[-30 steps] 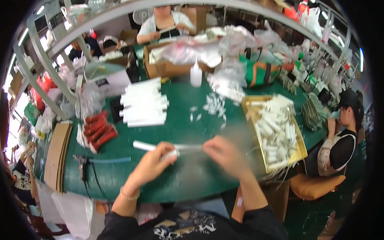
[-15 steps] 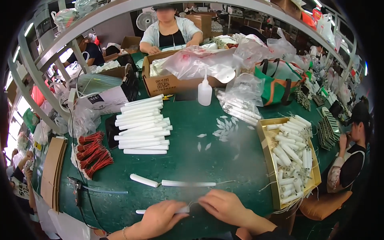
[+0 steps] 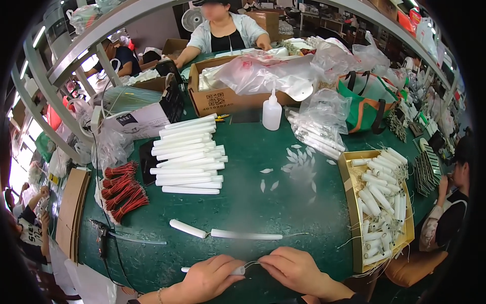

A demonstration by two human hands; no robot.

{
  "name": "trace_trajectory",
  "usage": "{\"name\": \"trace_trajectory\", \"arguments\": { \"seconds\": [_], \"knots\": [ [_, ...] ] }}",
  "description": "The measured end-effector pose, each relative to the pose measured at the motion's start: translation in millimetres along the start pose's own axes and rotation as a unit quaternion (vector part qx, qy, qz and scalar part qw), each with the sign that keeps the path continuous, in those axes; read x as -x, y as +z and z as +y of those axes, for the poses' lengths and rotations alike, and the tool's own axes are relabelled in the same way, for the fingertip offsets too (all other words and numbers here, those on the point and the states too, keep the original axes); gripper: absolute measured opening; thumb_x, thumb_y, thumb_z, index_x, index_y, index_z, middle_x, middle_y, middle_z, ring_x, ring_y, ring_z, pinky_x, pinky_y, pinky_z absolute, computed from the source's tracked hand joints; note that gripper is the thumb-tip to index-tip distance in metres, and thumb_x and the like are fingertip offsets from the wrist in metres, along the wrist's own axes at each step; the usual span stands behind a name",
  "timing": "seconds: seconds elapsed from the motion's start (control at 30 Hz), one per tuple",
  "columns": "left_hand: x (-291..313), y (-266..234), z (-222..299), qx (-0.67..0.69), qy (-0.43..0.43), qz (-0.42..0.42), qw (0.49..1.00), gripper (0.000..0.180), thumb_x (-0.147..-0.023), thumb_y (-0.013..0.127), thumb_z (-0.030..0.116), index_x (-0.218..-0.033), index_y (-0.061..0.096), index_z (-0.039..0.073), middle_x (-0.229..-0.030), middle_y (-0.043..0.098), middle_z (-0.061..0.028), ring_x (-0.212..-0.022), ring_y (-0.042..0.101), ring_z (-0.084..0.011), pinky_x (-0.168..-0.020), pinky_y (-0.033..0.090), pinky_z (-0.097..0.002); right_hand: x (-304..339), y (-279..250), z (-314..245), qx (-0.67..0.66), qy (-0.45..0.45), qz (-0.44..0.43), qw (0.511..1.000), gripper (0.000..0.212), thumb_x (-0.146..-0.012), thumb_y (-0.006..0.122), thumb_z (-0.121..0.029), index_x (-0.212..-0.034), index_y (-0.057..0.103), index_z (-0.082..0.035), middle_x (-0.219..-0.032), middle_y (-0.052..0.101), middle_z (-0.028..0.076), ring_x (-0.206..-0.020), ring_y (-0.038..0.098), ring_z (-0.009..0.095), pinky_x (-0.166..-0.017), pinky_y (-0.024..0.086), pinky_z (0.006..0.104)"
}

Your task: The recorder is assembling or inspecting small white plastic tubes by threading them with a thin wire at a production workbench.

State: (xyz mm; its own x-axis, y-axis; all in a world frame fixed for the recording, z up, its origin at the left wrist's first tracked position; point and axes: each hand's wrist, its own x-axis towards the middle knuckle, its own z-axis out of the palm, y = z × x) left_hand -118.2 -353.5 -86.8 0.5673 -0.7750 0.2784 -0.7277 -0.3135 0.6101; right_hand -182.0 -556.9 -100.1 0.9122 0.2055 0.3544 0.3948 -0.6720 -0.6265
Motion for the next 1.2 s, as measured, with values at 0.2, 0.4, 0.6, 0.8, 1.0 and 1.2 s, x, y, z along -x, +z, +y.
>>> {"name": "trace_trajectory", "arguments": {
  "seconds": [0.2, 0.4, 0.6, 0.8, 1.0, 1.2],
  "knots": [
    [9.1, 6.2, -4.7, 0.025, -0.046, 0.037, 0.998, 0.031, -0.072, 0.066, 0.014, -0.098, 0.053, 0.004, -0.078, 0.058, -0.0092, -0.067, 0.059, -0.0256, -0.056, 0.049, -0.0314, -0.8, 2.5, -0.7, 0.004, 0.001, -0.007, 1.000, 0.018, -0.069, 0.067, -0.005, -0.085, 0.062, -0.005, -0.073, 0.056, 0.006, -0.063, 0.057, 0.021, -0.053, 0.046, 0.0283],
    [11.4, 8.0, -7.4, -0.015, -0.014, 0.007, 1.000, 0.033, -0.073, 0.065, 0.013, -0.101, 0.051, 0.003, -0.081, 0.059, -0.0106, -0.067, 0.060, -0.0269, -0.056, 0.049, -0.0325, -0.4, 4.0, -2.2, 0.006, 0.007, 0.001, 1.000, 0.017, -0.066, 0.068, -0.003, -0.082, 0.063, -0.005, -0.072, 0.057, 0.007, -0.062, 0.057, 0.021, -0.053, 0.046, 0.0281],
    [13.4, 11.4, -6.2, 0.026, -0.037, 0.025, 0.999, 0.031, -0.073, 0.064, 0.012, -0.100, 0.053, 0.004, -0.078, 0.058, -0.0096, -0.066, 0.059, -0.0260, -0.055, 0.048, -0.0320, -1.1, 3.8, -2.2, 0.007, 0.002, -0.001, 1.000, 0.017, -0.067, 0.068, -0.003, -0.083, 0.063, -0.005, -0.072, 0.057, 0.007, -0.062, 0.057, 0.021, -0.053, 0.046, 0.0282],
    [11.7, 7.7, -5.4, -0.019, -0.023, -0.010, 0.999, 0.032, -0.073, 0.066, 0.014, -0.100, 0.052, 0.005, -0.079, 0.058, -0.0093, -0.066, 0.059, -0.0256, -0.055, 0.048, -0.0317, -2.5, 5.5, -1.7, 0.008, -0.004, 0.003, 1.000, 0.017, -0.067, 0.068, -0.003, -0.082, 0.063, -0.005, -0.072, 0.056, 0.006, -0.062, 0.057, 0.021, -0.053, 0.046, 0.0282],
    [10.6, 9.4, -6.7, 0.008, -0.024, 0.018, 1.000, 0.032, -0.073, 0.065, 0.014, -0.100, 0.053, 0.005, -0.077, 0.057, -0.0082, -0.064, 0.059, -0.0242, -0.054, 0.048, -0.0302, -4.1, 4.5, -1.8, 0.005, -0.007, -0.002, 1.000, 0.016, -0.067, 0.068, -0.004, -0.082, 0.063, -0.006, -0.071, 0.056, 0.006, -0.062, 0.056, 0.021, -0.053, 0.046, 0.0286],
    [6.6, 6.9, 0.4, -0.027, -0.009, -0.007, 1.000, 0.029, -0.071, 0.067, 0.015, -0.095, 0.053, 0.004, -0.080, 0.058, -0.0097, -0.065, 0.059, -0.0257, -0.054, 0.048, -0.0308, -0.3, 2.2, -5.2, 0.002, -0.004, 0.003, 1.000, 0.016, -0.066, 0.069, -0.004, -0.081, 0.063, -0.006, -0.071, 0.057, 0.006, -0.062, 0.057, 0.021, -0.053, 0.046, 0.0287]
  ]
}}
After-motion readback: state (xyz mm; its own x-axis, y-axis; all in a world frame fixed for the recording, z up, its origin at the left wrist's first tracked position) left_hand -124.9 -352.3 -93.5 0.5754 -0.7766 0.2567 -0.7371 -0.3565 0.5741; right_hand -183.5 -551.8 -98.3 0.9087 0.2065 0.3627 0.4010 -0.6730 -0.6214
